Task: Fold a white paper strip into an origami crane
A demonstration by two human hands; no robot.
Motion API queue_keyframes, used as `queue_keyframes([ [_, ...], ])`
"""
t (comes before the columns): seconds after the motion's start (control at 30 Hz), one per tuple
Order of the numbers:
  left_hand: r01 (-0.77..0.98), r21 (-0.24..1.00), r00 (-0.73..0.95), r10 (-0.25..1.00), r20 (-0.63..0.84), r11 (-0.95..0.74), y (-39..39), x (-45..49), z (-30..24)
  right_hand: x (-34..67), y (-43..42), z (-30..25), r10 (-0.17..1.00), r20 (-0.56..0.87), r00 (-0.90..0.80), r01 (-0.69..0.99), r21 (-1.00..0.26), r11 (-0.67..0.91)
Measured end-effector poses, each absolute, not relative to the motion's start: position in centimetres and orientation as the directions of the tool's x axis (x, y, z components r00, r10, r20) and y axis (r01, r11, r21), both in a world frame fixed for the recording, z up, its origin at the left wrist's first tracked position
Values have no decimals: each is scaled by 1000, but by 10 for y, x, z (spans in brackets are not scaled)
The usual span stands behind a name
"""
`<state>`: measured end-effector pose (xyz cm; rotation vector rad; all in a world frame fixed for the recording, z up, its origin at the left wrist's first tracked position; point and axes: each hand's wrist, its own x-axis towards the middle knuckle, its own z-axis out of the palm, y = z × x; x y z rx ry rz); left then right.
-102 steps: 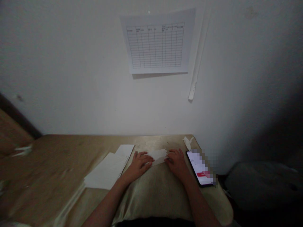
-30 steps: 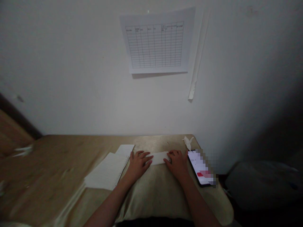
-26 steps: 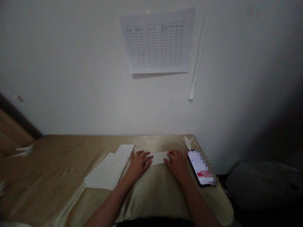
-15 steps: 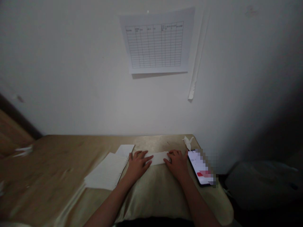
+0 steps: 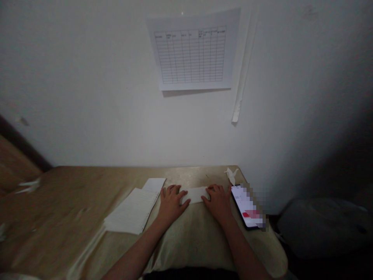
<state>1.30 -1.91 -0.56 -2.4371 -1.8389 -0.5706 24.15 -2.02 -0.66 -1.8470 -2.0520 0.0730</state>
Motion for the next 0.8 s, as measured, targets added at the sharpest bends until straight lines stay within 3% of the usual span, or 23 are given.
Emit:
queue_keyframes([
  [0.8,932,238,201,937,286,-273,-19,21,-9,236,-18,-12,969,245,-38,958,-266,105],
])
